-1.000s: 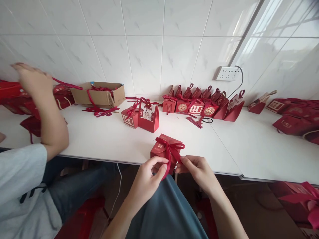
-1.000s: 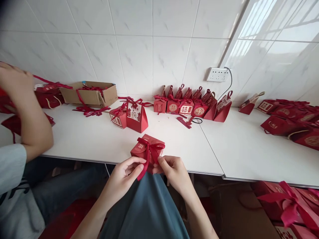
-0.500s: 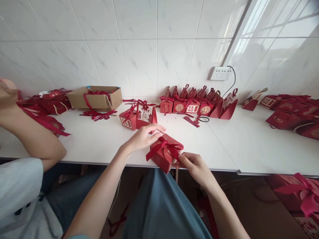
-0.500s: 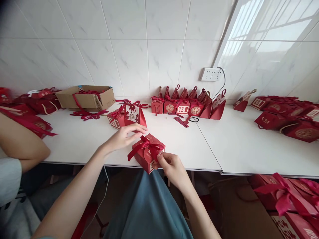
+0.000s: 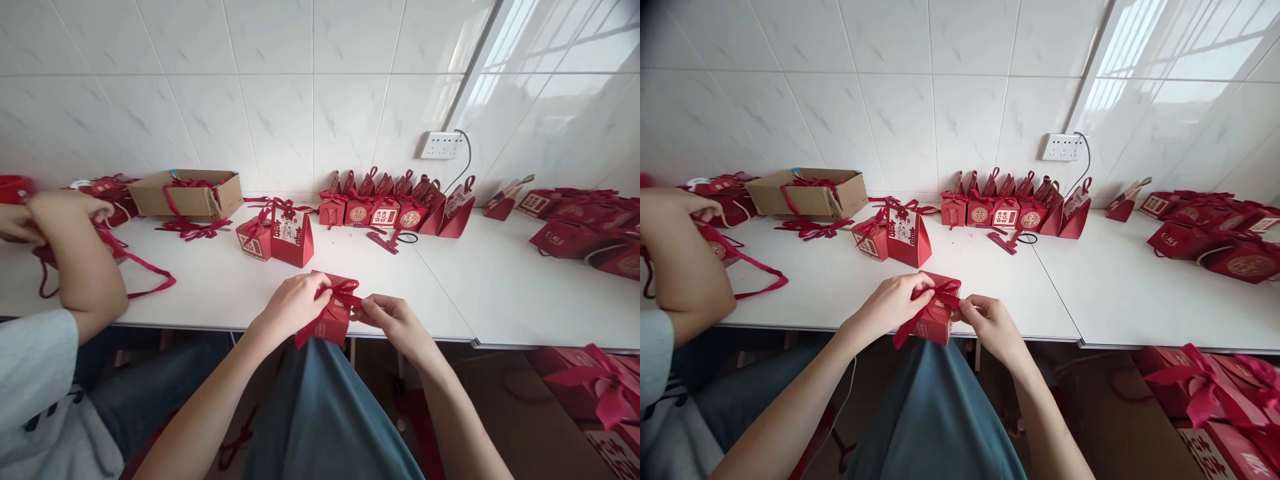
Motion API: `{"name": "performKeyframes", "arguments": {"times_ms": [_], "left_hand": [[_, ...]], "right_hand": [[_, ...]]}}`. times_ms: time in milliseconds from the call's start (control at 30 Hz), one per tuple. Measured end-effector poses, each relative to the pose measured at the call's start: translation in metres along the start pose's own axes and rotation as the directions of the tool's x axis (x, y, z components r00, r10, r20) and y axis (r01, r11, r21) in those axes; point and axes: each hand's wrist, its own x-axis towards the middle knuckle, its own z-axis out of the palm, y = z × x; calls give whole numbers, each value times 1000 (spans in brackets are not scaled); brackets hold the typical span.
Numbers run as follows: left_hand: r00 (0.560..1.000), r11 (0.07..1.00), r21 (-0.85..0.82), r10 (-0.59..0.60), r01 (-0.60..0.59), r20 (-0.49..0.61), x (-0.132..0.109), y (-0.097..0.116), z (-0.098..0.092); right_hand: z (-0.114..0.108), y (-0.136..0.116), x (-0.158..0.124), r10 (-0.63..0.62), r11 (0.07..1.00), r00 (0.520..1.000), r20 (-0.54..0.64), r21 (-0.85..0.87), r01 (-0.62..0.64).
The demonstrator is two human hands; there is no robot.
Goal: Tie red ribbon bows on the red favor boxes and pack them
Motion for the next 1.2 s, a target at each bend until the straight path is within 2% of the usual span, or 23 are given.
{"name": "performKeyframes", "arguments": {"times_ms": [100, 167, 300, 367, 433, 500, 567, 667, 733, 800, 933, 1200], "left_hand": [[995, 997, 19, -72, 71, 72, 0, 8, -4], [994, 998, 29, -64, 62, 89, 0, 9, -6], [992, 993, 31, 109, -111, 61, 7, 1, -8], [979, 982, -60, 184, -179, 90, 12, -5, -5], [971, 973, -155, 192, -170, 141, 14, -9, -1], [981, 980, -161, 141, -118, 137, 12, -9, 4], [998, 995, -88, 41, -37, 41, 8, -8, 10], [989, 996, -16, -85, 84, -124, 1, -5, 18], [980, 996, -58, -80, 71, -182, 0, -7, 23], [975, 987, -162, -46, 10, -219, 1, -11, 26], [974, 940, -341, -50, -29, -220, 7, -19, 28], [976, 928, -372, -95, 15, -198, 9, -19, 28]], "right_hand": [[-11, -5, 8, -12, 997, 999, -31, -72, 10], [-14, -9, 7, -44, 985, 997, -66, -171, 32], [-3, -20, -18, -108, 883, 982, -156, -469, 22], [8, -21, -33, -71, 859, 991, -113, -512, 3], [17, -18, -40, -31, 877, 998, -49, -481, 4], [20, -13, -38, -43, 903, 998, -46, -429, 19], [19, -8, -31, -60, 921, 993, -97, -389, 18], [16, -4, -18, -35, 938, 994, -101, -348, -3], [15, -4, -13, -17, 953, 998, -53, -301, 0], [16, -2, -11, -23, 969, 1000, -4, -248, 21], [15, 6, -10, -18, 978, 999, 47, -208, 27], [8, 22, -10, -27, 999, 996, 82, -25, 30]]}}
